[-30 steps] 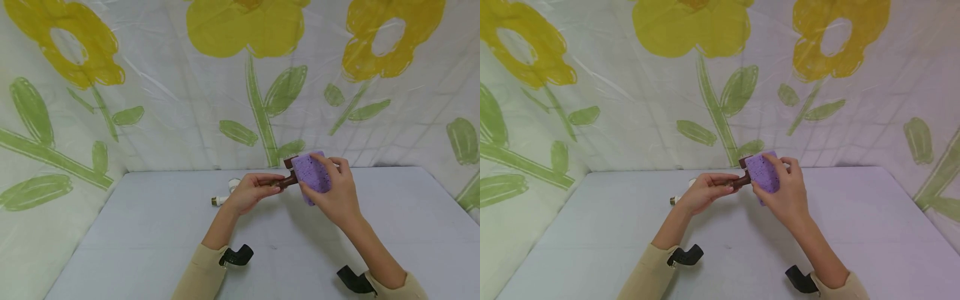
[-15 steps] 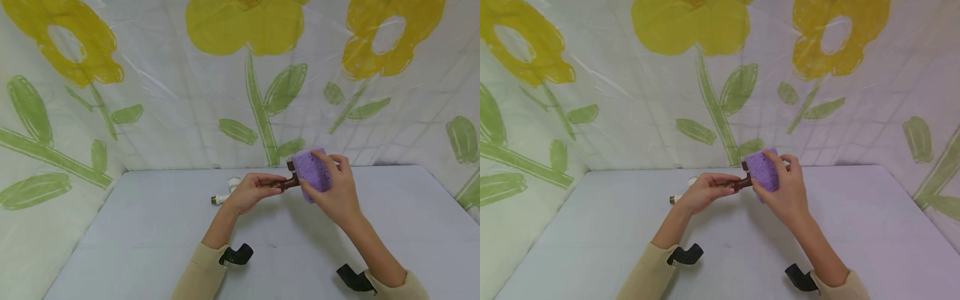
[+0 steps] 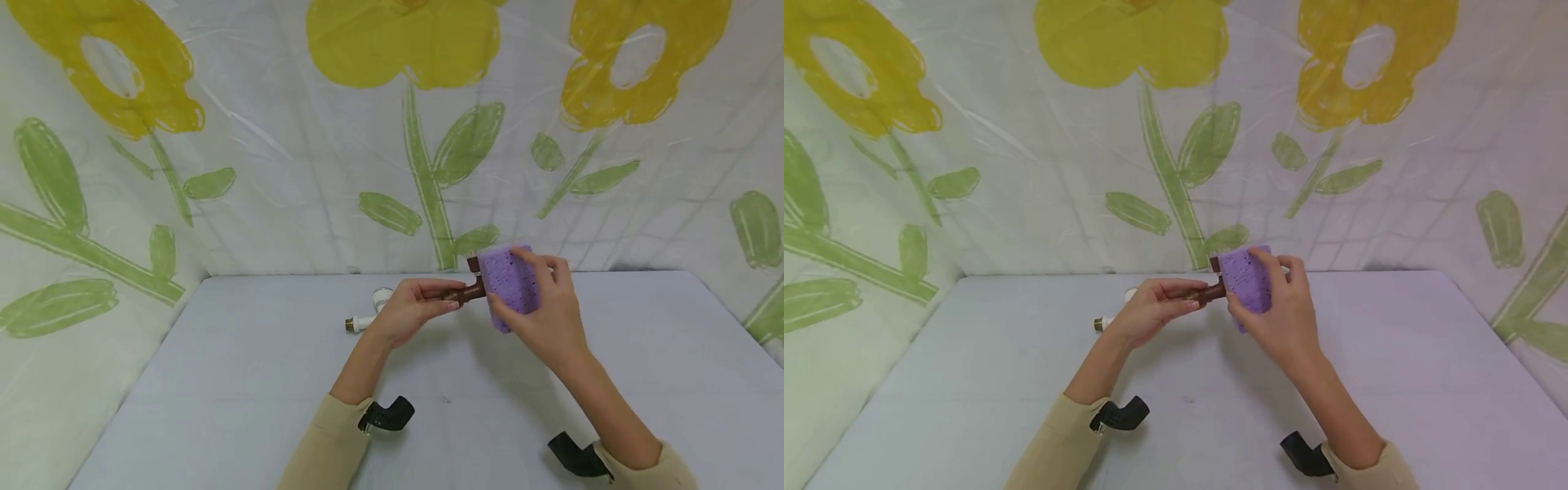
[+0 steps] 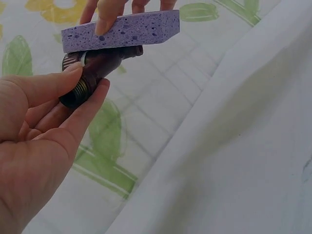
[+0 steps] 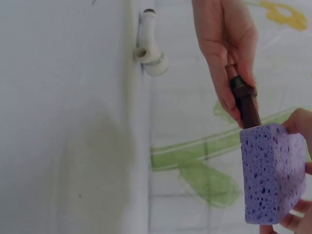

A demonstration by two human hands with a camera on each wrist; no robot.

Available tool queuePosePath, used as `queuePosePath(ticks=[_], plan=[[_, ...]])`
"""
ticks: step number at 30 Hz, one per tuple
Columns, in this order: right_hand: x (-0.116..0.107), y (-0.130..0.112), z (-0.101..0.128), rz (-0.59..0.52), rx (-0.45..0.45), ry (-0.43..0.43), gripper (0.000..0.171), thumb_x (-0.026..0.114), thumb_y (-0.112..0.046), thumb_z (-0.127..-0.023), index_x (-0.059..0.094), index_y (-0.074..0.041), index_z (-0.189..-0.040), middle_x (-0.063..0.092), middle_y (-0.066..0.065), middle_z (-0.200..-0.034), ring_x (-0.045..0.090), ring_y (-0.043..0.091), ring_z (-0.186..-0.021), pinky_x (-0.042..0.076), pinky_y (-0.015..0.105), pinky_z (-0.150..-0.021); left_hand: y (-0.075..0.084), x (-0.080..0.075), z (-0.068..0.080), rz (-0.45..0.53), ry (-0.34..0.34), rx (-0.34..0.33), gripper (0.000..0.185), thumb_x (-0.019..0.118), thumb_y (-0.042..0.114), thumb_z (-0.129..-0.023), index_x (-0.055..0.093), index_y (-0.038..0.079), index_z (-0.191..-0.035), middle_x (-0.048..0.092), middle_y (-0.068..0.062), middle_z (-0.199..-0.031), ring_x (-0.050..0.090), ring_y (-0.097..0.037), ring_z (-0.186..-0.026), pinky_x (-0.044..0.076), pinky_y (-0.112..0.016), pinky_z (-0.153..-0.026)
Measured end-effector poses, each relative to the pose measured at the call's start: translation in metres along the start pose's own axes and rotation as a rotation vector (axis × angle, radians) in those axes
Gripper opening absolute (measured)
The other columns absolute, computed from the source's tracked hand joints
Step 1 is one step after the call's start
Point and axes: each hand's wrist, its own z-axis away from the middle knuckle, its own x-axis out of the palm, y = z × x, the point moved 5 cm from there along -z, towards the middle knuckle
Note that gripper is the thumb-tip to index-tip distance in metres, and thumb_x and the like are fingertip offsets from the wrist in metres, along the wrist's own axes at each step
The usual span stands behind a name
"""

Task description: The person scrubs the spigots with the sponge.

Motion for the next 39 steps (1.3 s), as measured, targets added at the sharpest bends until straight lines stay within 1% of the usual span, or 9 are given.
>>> queuePosePath(ticks=[8,13,18,22,24,28,32,36,39], plan=[[0.016,-0.003,0.006,0.025,-0.067,-0.079,0.071,0.089,-0.011,-0.08,0.057,-0.013,-0.143,0.048,0.023,-0.126,0.059,0.043,-0.102,0.059,0.057,-0.072,0.004,0.001,-0.001,0.066,0.053,0.089,0.039,0.06,-0.02,-0.095,0.056,-0.024,-0.134,0.063,-0.036,-0.133,0.072,-0.006,-0.104,0.058,-0.028,-0.099],[0.021,-0.009,0.008,0.021,-0.107,-0.123,0.07,0.09,-0.011,-0.079,0.058,-0.015,-0.141,0.05,0.021,-0.126,0.059,0.038,-0.096,0.058,0.049,-0.068,0.005,-0.002,0.0,0.099,0.098,0.12,0.042,0.062,-0.022,-0.092,0.054,-0.026,-0.133,0.076,-0.017,-0.118,0.072,-0.005,-0.099,0.06,-0.026,-0.094],[0.015,-0.01,0.006,0.015,-0.104,-0.08,0.069,0.09,-0.009,-0.078,0.059,-0.014,-0.139,0.051,0.022,-0.124,0.06,0.041,-0.098,0.058,0.053,-0.07,0.006,-0.002,-0.001,0.108,0.094,0.114,0.042,0.063,-0.022,-0.092,0.056,-0.025,-0.133,0.076,-0.016,-0.118,0.073,-0.006,-0.099,0.06,-0.026,-0.094],[0.018,-0.008,0.007,-0.034,-0.103,-0.115,0.068,0.089,-0.007,-0.079,0.058,-0.014,-0.139,0.05,0.021,-0.126,0.061,0.043,-0.106,0.058,0.057,-0.075,0.005,-0.002,-0.001,0.118,0.09,0.101,0.042,0.063,-0.021,-0.092,0.056,-0.025,-0.133,0.079,-0.004,-0.108,0.073,-0.005,-0.097,0.059,-0.024,-0.092],[0.02,-0.007,0.008,-0.056,-0.118,-0.136,0.069,0.089,-0.006,-0.078,0.058,-0.014,-0.139,0.051,0.02,-0.127,0.061,0.042,-0.108,0.058,0.057,-0.076,0.005,-0.002,0.0,0.152,0.088,0.097,0.038,0.059,-0.017,-0.097,0.054,-0.026,-0.133,0.077,0.004,-0.105,0.072,-0.006,-0.098,0.059,-0.023,-0.092],[0.021,-0.006,0.008,-0.08,-0.158,-0.154,0.07,0.089,-0.004,-0.076,0.058,-0.011,-0.138,0.053,0.019,-0.126,0.061,0.039,-0.109,0.057,0.056,-0.077,0.004,-0.003,0.001,0.208,0.089,0.085,0.037,0.047,-0.002,-0.11,0.05,-0.028,-0.136,0.075,-0.003,-0.116,0.072,-0.007,-0.104,0.059,-0.024,-0.095],[0.019,-0.007,0.006,-0.111,-0.183,-0.192,0.069,0.089,-0.003,-0.074,0.059,-0.01,-0.136,0.055,0.017,-0.128,0.059,0.033,-0.108,0.058,0.048,-0.075,0.005,-0.005,0.001,0.213,0.112,0.073,0.038,0.046,0.002,-0.112,0.049,-0.017,-0.145,0.076,-0.006,-0.115,0.074,-0.008,-0.098,0.061,-0.022,-0.086],[0.016,-0.009,0.006,-0.135,-0.202,-0.251,0.069,0.089,-0.003,-0.074,0.06,-0.009,-0.135,0.055,0.014,-0.13,0.059,0.026,-0.105,0.058,0.035,-0.071,0.007,-0.009,0.002,0.184,0.143,0.076,0.041,0.05,0.001,-0.11,0.047,-0.001,-0.151,0.078,0.001,-0.101,0.074,-0.007,-0.085,0.058,-0.018,-0.074],[0.015,-0.008,0.005,-0.151,-0.196,-0.301,0.068,0.09,-0.004,-0.075,0.06,-0.011,-0.136,0.055,0.012,-0.131,0.059,0.026,-0.106,0.058,0.031,-0.073,0.008,-0.01,0.003,0.178,0.129,0.084,0.045,0.049,0.003,-0.111,0.045,0.004,-0.156,0.076,0.004,-0.096,0.074,-0.007,-0.079,0.058,-0.018,-0.069]])
